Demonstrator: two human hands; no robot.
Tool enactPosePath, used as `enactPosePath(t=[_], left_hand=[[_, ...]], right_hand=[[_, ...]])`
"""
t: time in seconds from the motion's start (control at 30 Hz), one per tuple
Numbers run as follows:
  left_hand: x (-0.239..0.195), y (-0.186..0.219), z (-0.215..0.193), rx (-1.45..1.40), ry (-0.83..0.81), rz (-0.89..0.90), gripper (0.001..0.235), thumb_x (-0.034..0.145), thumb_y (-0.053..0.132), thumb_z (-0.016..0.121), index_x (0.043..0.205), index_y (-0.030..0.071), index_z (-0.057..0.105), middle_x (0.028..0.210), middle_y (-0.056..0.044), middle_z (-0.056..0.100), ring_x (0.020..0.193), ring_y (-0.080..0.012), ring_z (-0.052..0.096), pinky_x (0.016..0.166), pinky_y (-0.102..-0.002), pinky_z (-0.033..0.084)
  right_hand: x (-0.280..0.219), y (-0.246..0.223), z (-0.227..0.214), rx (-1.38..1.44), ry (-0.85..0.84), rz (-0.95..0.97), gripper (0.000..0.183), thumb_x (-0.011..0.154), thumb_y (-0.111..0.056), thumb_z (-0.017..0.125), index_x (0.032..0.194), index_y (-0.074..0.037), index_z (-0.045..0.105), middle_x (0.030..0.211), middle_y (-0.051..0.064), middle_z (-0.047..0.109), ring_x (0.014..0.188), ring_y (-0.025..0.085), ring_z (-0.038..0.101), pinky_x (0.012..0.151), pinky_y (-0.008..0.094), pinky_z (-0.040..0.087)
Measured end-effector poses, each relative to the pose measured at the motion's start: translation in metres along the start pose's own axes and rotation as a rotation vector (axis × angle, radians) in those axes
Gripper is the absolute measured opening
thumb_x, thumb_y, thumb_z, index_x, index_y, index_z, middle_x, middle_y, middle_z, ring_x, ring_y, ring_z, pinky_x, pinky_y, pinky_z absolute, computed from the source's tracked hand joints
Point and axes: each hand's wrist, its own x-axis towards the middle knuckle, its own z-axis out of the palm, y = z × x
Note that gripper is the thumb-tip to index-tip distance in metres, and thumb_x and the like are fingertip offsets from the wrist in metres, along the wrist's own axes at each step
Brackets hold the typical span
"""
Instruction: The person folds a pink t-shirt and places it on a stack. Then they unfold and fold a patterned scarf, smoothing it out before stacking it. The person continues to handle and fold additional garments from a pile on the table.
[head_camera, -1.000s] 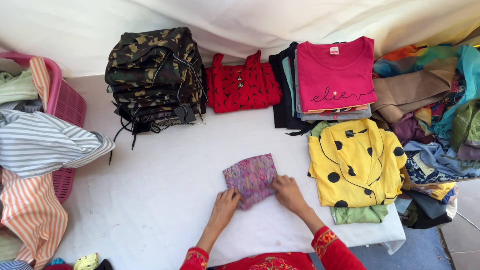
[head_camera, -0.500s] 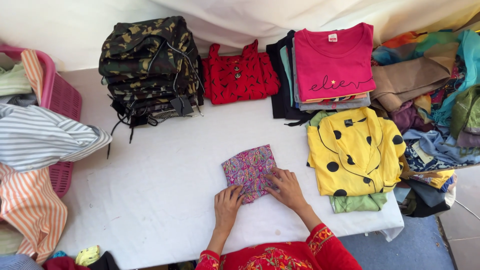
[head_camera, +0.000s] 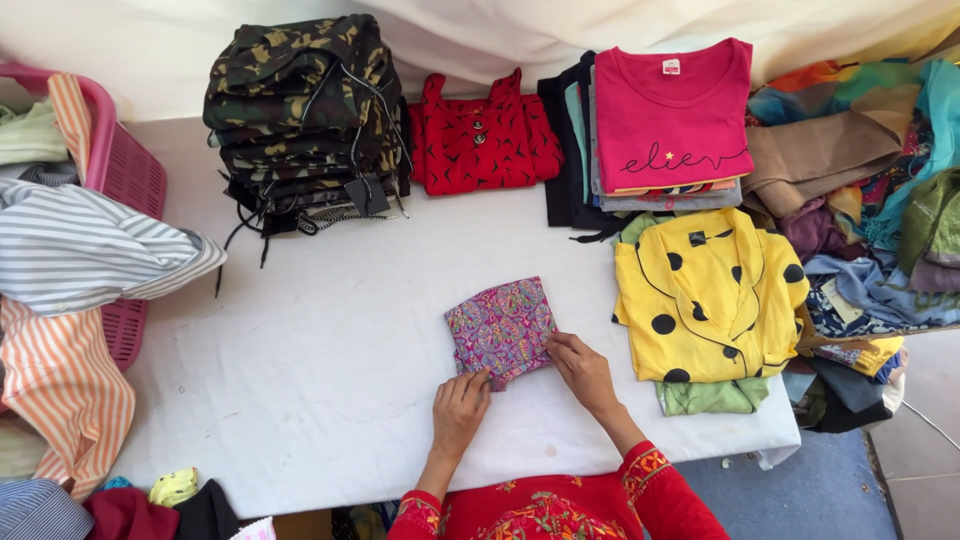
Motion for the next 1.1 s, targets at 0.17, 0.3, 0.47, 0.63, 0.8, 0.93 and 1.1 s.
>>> enactPosePath(t=[0.17, 0.3, 0.47, 0.63, 0.8, 0.93, 1.1], left_hand=[[0.031, 0.033, -0.018, -0.05, 0.092, -0.117, 0.057, 0.071, 0.021, 0.082, 0.123, 0.004, 0.066, 0.115, -0.012, 0.066, 0.103, -0.0294, 0.059, 0.086, -0.045, 0.045], [0.013, 0.017, 0.018, -0.045, 0.115, -0.335, 0.034, 0.078, 0.005, 0.074, 0.111, 0.012, 0.071, 0.113, -0.004, 0.067, 0.107, -0.024, 0.062, 0.092, -0.041, 0.045], [0.009, 0.012, 0.024, 0.013, 0.136, -0.457, 0.019, 0.077, 0.0, 0.071, 0.091, 0.013, 0.07, 0.104, -0.001, 0.067, 0.102, -0.0234, 0.062, 0.09, -0.041, 0.046], [-0.009, 0.022, 0.003, 0.012, 0.092, -0.322, 0.014, 0.078, 0.008, 0.075, 0.09, 0.012, 0.068, 0.104, -0.007, 0.065, 0.101, -0.0284, 0.06, 0.088, -0.045, 0.044], [0.01, 0.044, 0.011, 0.0, 0.312, -0.566, 0.029, 0.092, 0.017, 0.072, 0.117, 0.006, 0.064, 0.12, -0.014, 0.064, 0.115, -0.0353, 0.058, 0.1, -0.047, 0.045], [0.045, 0.038, 0.04, -0.304, 0.401, -1.044, 0.048, 0.098, 0.023, 0.071, 0.138, 0.003, 0.054, 0.131, -0.016, 0.059, 0.114, -0.0344, 0.061, 0.096, -0.045, 0.048], [0.029, 0.018, 0.082, -0.312, 0.247, -1.047, 0.079, 0.076, 0.013, 0.083, 0.143, -0.002, 0.045, 0.126, -0.021, 0.055, 0.112, -0.0379, 0.061, 0.093, -0.043, 0.05]], right_hand=[[0.005, -0.001, 0.003, -0.001, 0.031, -0.026, 0.017, 0.086, -0.01, 0.074, 0.104, -0.01, 0.076, 0.108, 0.001, 0.073, 0.095, 0.021, 0.072, 0.075, 0.033, 0.058], [0.009, 0.012, -0.001, -0.045, 0.051, -0.067, 0.016, 0.085, -0.009, 0.075, 0.101, -0.008, 0.073, 0.105, 0.002, 0.072, 0.097, 0.021, 0.069, 0.074, 0.033, 0.058], [-0.003, 0.033, 0.005, -0.092, -0.026, -0.226, 0.019, 0.082, -0.007, 0.074, 0.101, -0.006, 0.071, 0.106, 0.004, 0.069, 0.1, 0.022, 0.067, 0.079, 0.034, 0.056], [-0.007, 0.046, 0.007, -0.012, -0.193, -0.195, 0.021, 0.077, -0.01, 0.071, 0.098, -0.007, 0.072, 0.11, 0.009, 0.067, 0.109, 0.028, 0.062, 0.091, 0.04, 0.05], [0.014, 0.052, 0.037, 0.12, -0.007, 0.227, 0.039, 0.096, -0.029, 0.067, 0.125, -0.004, 0.065, 0.126, 0.012, 0.063, 0.118, 0.032, 0.058, 0.1, 0.047, 0.043], [0.035, 0.033, 0.06, 0.074, -0.01, 0.301, 0.069, 0.091, -0.036, 0.072, 0.145, 0.002, 0.05, 0.131, 0.018, 0.06, 0.117, 0.036, 0.056, 0.097, 0.05, 0.042], [0.031, 0.044, 0.088, 0.064, -0.169, 0.483, 0.081, 0.073, -0.034, 0.084, 0.141, -0.001, 0.052, 0.123, 0.019, 0.064, 0.114, 0.037, 0.058, 0.093, 0.053, 0.045]])
